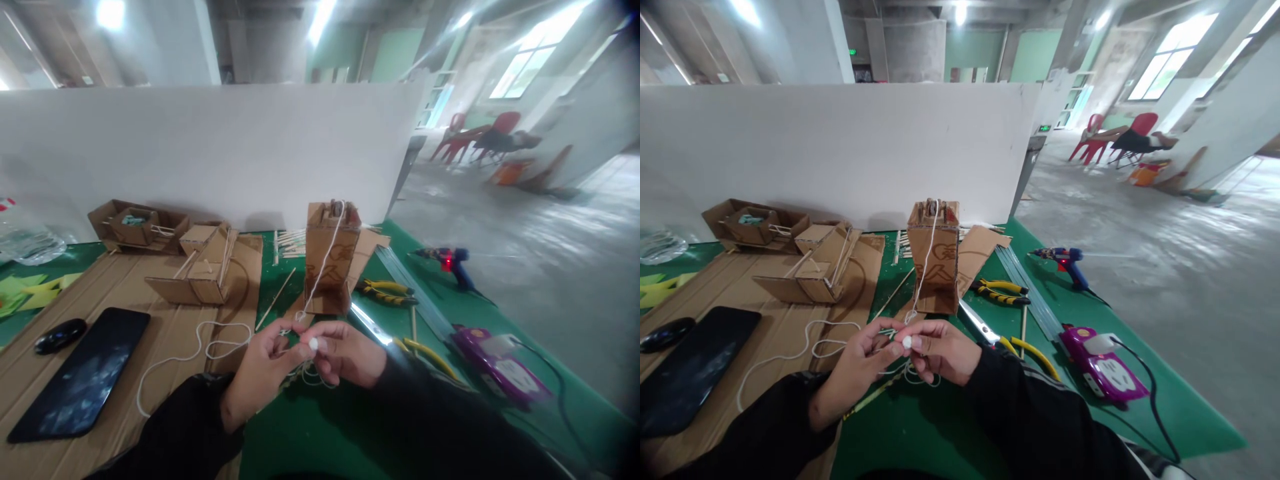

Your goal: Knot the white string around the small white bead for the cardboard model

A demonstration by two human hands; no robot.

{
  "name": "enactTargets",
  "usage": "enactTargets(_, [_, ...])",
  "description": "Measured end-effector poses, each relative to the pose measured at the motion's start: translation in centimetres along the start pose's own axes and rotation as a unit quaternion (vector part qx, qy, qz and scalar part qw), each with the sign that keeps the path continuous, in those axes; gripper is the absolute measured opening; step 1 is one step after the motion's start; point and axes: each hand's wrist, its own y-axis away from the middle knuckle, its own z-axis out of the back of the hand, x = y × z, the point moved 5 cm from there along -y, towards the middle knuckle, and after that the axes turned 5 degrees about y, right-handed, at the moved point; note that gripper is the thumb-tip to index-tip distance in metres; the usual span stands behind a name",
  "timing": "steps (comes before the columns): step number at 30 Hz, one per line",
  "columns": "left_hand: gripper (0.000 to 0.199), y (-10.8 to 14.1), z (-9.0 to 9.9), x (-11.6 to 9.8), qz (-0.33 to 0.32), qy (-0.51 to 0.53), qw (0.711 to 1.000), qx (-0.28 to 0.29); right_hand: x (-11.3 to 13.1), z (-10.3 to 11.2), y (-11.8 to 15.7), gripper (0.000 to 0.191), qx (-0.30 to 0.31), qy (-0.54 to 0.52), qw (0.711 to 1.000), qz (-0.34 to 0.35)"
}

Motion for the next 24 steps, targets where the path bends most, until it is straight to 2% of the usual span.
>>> enactTargets(6, [0.042, 0.1, -0.2, -0.5, -0.017, 0.008, 0.999, 0.026, -1.1, 0.1, -0.2, 0.029, -0.001, -0.029, 0.998, -0.057])
enactTargets(11, [0.032, 0.2, -0.5, -1.4, -0.055, -0.012, 0.998, 0.042, -1.3, -0.2, -0.3, 0.033, -0.016, 0.002, 0.998, -0.06])
enactTargets(14, [0.029, 0.3, -0.3, -1.7, -0.07, -0.051, 0.996, 0.02, -0.9, -0.3, -0.3, 0.038, -0.054, 0.039, 0.997, -0.049])
enactTargets(17, [0.027, 0.4, 0.0, -1.7, -0.079, -0.102, 0.991, -0.022, -0.1, -0.4, -0.2, 0.035, -0.099, 0.073, 0.992, -0.015])
enactTargets(21, [0.026, 0.6, 0.3, -1.5, -0.104, -0.203, 0.971, -0.069, 0.6, -0.6, 0.1, 0.034, -0.128, 0.121, 0.984, 0.011])
enactTargets(24, [0.025, 0.7, 0.3, -1.5, -0.123, -0.257, 0.955, -0.078, 0.7, -0.5, 0.1, 0.034, -0.149, 0.144, 0.978, 0.013])
